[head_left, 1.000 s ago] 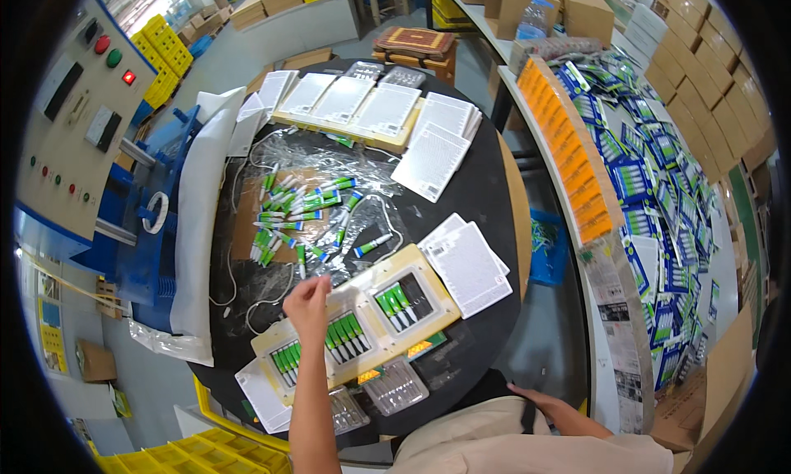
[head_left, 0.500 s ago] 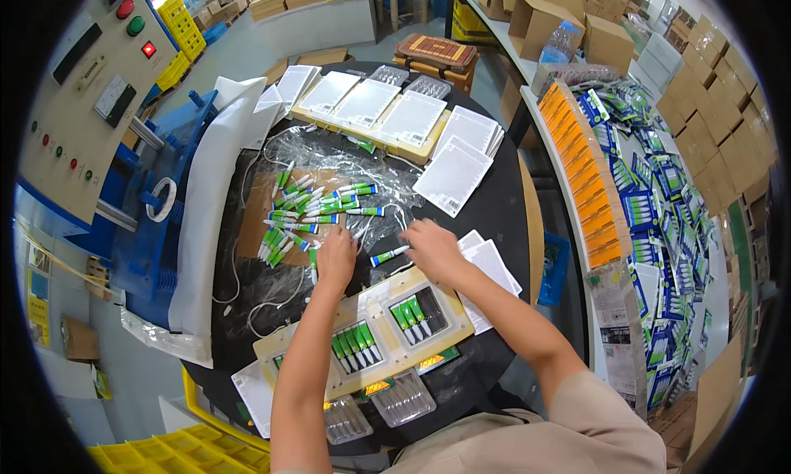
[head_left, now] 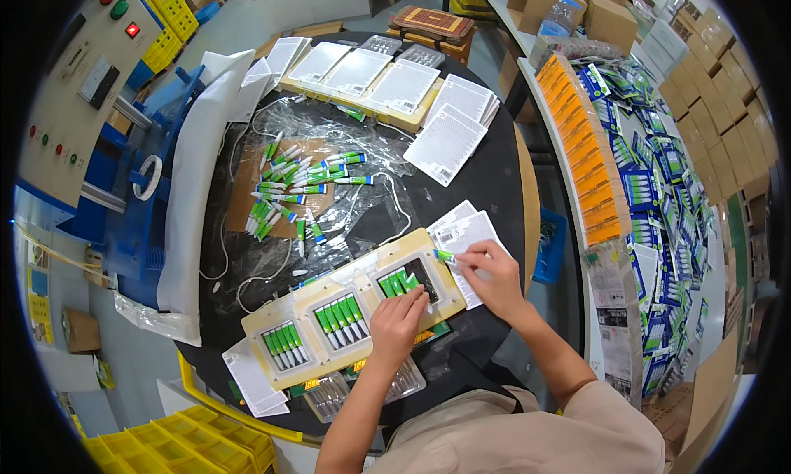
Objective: The person assembles small glue tubes into plastic blister packs, places them into cardboard backing cards, and stacks the completed packages on a nearby table. The person repeatedly picks up glue tubes, arranges them in trays, closes the packaging, and transfers finished units to a growing pile.
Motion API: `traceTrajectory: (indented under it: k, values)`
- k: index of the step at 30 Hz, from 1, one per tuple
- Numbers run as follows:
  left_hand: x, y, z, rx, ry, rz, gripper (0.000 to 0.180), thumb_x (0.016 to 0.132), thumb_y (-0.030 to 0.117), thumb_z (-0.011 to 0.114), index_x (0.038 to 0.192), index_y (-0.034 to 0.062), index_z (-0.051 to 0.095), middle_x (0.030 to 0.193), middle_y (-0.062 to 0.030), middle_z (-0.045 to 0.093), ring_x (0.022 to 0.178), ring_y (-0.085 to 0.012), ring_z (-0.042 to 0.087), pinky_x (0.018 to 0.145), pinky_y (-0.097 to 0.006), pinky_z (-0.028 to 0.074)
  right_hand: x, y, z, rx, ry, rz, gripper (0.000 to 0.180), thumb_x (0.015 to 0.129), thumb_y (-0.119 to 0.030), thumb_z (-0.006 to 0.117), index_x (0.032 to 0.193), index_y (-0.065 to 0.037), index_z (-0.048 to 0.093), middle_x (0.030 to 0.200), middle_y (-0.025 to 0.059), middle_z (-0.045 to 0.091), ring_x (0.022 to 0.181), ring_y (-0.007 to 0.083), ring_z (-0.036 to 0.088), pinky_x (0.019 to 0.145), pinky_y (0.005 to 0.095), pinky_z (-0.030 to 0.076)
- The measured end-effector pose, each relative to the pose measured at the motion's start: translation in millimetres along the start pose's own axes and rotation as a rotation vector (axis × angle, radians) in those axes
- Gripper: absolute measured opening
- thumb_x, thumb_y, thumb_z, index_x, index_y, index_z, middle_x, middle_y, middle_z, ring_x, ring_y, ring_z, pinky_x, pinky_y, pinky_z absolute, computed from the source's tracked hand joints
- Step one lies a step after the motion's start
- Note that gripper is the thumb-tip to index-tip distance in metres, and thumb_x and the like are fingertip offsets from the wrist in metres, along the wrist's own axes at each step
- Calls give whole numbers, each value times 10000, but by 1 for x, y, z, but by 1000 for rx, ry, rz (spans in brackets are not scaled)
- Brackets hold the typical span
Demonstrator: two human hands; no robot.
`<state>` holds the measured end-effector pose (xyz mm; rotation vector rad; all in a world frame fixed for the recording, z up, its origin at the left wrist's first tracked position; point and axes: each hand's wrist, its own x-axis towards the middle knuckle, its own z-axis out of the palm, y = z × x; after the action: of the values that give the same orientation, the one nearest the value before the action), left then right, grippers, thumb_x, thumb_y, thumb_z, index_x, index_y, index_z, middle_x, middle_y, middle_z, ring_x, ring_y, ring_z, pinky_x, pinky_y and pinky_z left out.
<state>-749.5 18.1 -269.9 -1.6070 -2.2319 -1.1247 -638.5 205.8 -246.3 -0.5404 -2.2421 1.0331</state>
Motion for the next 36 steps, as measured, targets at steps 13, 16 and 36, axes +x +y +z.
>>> traceTrajectory:
  k: [13, 16, 36]
  values:
    - [-10, -14, 23, 152, -154, 114, 334, 861, 126, 697, 1166, -10, 683, 1238, -123, 685, 1034, -267, 663, 921, -389, 520, -25, -3, 10, -254, -109, -521, 331, 750, -47, 665, 1064, 57, 675, 1100, 143, 658, 922, 277, 672, 771, 348, 578]
    - [-14, -12, 25, 157, -139, 51, 375, 870, 231, 743, 1165, 6, 689, 1244, -119, 686, 1092, -259, 649, 978, -417, 486, -24, 0, 13, -257, -144, -555, 337, 750, -59, 669, 1067, 54, 676, 1109, 145, 658, 947, 275, 670, 787, 355, 578]
    - [-25, -8, 21, 217, -190, -30, 433, 865, 230, 758, 1226, 13, 656, 1369, -101, 627, 1293, -250, 565, 1152, -484, 359, -36, 5, 37, -409, -281, -525, 317, 777, -113, 685, 1061, 28, 692, 1158, 149, 655, 1047, 285, 630, 914, 393, 519]
